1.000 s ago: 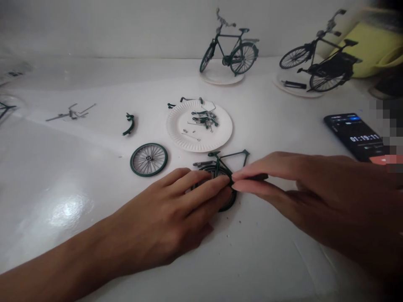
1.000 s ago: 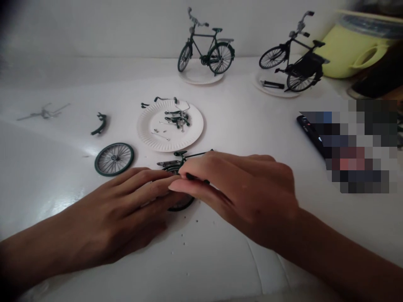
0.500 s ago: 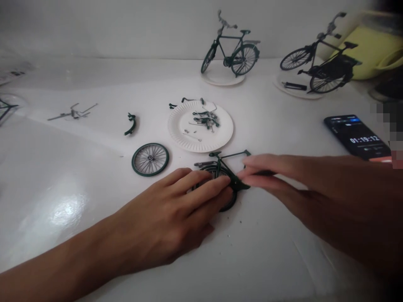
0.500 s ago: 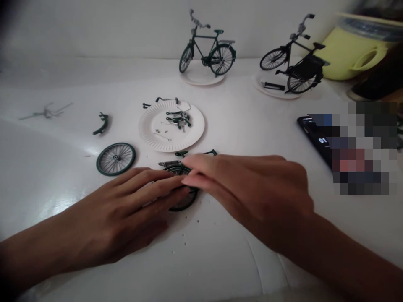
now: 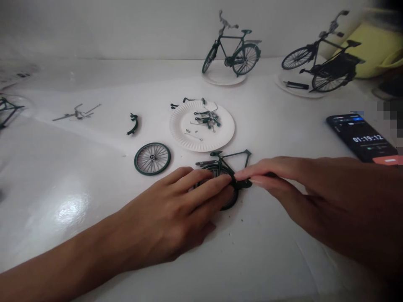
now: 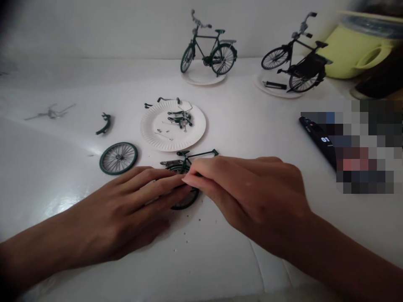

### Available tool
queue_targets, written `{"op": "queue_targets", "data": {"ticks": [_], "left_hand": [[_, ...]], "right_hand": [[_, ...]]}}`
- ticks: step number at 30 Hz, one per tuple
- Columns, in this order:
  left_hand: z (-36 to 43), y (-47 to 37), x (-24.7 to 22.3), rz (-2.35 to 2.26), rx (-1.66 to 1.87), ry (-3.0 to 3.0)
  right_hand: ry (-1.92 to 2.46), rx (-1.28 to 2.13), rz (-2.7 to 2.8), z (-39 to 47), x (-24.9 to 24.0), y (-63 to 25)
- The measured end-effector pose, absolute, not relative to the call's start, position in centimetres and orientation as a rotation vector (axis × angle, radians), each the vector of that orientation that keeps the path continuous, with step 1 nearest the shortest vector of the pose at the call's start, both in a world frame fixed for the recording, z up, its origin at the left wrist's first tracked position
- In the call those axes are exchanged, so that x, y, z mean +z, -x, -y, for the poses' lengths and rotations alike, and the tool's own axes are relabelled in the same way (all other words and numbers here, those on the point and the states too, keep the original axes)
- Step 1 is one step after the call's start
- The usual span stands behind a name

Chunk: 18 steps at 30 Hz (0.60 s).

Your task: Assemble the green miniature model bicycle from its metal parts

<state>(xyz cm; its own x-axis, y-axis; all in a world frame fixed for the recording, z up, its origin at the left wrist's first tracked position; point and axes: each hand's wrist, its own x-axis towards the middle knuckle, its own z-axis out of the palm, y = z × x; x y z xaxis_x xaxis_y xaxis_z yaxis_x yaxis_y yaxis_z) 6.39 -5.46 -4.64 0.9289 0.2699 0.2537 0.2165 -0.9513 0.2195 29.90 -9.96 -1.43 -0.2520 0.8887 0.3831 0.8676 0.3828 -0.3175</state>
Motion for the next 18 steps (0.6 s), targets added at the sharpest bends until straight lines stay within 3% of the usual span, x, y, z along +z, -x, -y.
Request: {"op": "queue_targets", "data": {"ticks": [7,18], "left_hand": [[5.5,-6.4,-4.6,-0.368,0.408,-2.93],[5.5,-6.4,-4.6,-0.389,0.395,-2.888]], "right_hand": [[1.459,-0.177,2.178,10.0,-1.5,-29.1],[1.415,0.144,2.246,9.8,-1.8,-30.1]]}}
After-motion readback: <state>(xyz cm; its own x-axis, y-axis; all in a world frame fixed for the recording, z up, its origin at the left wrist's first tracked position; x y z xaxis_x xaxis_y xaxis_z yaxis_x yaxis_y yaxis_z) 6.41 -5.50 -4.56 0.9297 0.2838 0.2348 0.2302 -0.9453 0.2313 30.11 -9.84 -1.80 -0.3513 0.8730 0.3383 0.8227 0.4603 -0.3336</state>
